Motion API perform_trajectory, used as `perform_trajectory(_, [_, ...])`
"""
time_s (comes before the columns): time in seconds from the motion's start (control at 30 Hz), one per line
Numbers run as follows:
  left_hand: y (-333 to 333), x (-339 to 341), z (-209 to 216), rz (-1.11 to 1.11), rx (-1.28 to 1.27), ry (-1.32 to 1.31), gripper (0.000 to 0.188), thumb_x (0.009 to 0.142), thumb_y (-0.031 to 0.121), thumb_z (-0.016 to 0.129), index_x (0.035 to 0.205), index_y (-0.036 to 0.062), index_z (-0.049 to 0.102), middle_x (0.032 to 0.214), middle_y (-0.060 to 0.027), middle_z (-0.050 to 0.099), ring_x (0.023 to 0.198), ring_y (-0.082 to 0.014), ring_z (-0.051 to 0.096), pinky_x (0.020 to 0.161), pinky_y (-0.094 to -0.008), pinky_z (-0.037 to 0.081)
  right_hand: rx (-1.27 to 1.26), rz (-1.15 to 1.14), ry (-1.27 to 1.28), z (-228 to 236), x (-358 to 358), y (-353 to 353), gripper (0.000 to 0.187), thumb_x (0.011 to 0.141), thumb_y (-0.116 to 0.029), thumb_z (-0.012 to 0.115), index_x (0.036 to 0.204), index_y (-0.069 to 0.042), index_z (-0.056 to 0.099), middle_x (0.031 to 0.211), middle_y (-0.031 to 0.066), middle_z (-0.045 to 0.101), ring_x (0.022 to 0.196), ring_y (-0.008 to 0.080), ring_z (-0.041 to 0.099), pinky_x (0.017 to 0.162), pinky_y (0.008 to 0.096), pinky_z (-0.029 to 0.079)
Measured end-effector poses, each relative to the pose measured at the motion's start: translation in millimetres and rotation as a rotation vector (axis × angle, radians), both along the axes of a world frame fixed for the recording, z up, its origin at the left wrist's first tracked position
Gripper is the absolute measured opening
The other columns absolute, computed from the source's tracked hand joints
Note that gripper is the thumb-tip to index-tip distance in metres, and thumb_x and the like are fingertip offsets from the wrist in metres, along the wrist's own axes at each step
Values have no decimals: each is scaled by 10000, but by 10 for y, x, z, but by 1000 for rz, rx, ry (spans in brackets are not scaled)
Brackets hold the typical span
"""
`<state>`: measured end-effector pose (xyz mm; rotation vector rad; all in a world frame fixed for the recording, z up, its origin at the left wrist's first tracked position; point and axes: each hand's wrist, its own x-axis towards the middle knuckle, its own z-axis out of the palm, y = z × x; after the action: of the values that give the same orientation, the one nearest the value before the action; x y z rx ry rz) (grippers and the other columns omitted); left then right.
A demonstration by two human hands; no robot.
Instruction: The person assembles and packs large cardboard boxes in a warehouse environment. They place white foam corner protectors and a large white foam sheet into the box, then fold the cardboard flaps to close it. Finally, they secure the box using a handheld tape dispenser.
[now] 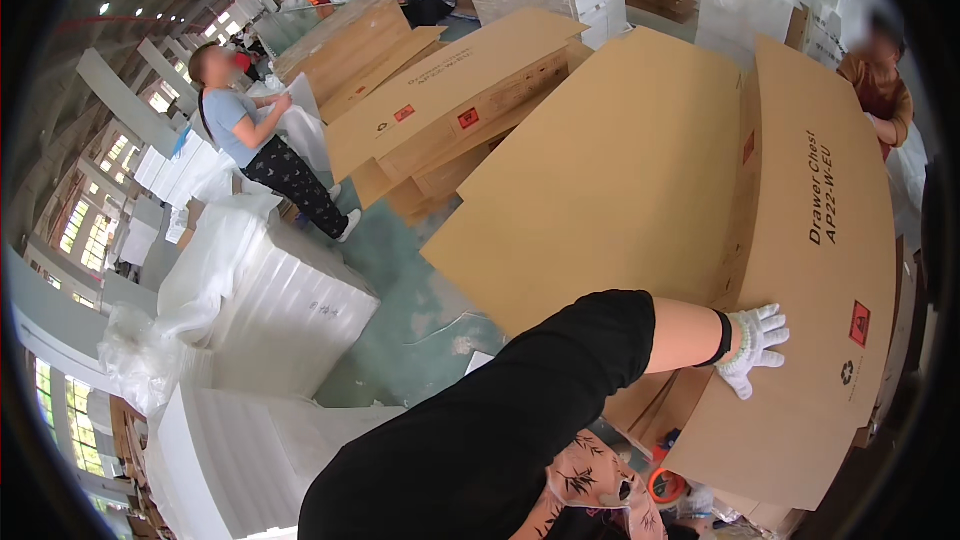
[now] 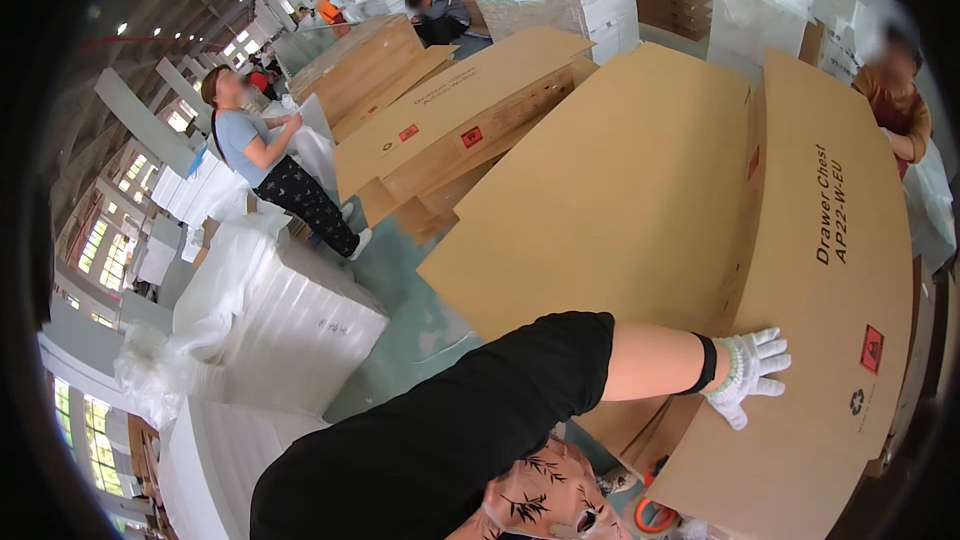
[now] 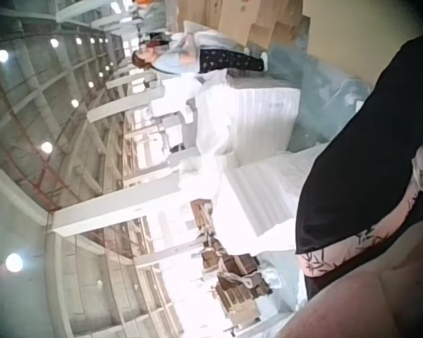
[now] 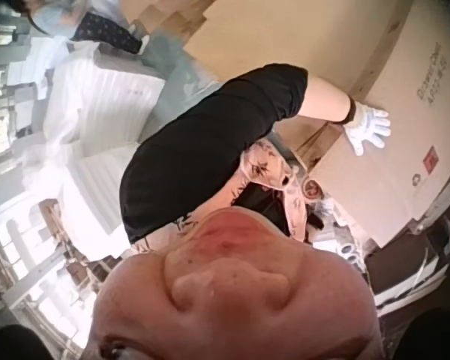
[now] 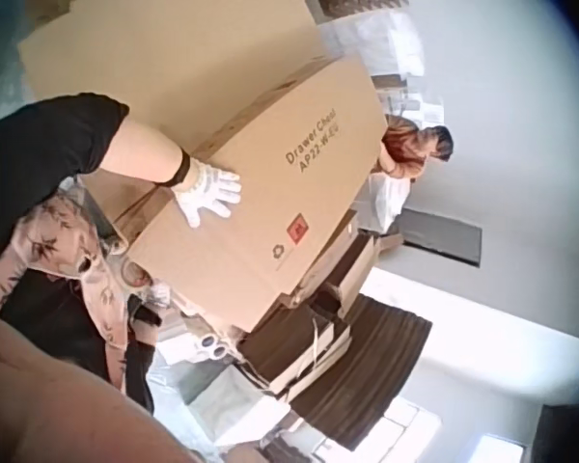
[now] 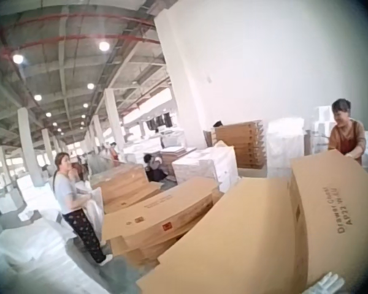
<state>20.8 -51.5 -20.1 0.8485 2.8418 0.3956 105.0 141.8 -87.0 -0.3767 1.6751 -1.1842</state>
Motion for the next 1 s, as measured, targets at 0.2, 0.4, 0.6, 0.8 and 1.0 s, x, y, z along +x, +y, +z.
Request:
perform_trajectory(0.2, [61,24,27,60,-26,18,847,884,663,484,1553,172,315,1631,-191,160,1517,-383,58,1220,-534,-12,-84,-586,27,89,210,1072,373,958,-237,534,1256,-20,585,1180,131,617,1094,227,608,880,336,542])
perform_trajectory(0.4, [293,145,93,233,-99,64,807,908,606,474,1548,140,315,1617,-211,193,1503,-410,117,1220,-546,47,-328,-1235,187,-18,-75,2773,355,965,-222,524,1241,-9,588,1156,129,616,1070,229,613,880,339,544])
perform_trajectory(0.6, [841,652,160,308,-108,160,809,861,506,606,1460,2,402,1531,-295,311,1447,-457,254,1204,-544,172,-563,-1397,117,-447,-1490,4807,337,971,-208,515,1225,1,591,1131,127,615,1045,230,619,880,342,545])
perform_trajectory(0.8, [1341,1267,503,329,-80,131,825,760,500,726,1357,-17,489,1451,-256,432,1394,-408,372,1184,-490,273,-69,-1463,101,-807,-2644,5258,371,846,-200,659,1144,15,606,1032,94,652,826,257,654,658,346,567])
perform_trajectory(1.0, [1578,1352,579,408,-114,236,770,738,467,744,1304,0,511,1406,-224,471,1335,-407,427,1156,-508,309,723,-996,816,-1021,-2907,5504,386,841,-216,632,1096,71,653,974,230,726,846,349,714,674,426,555])
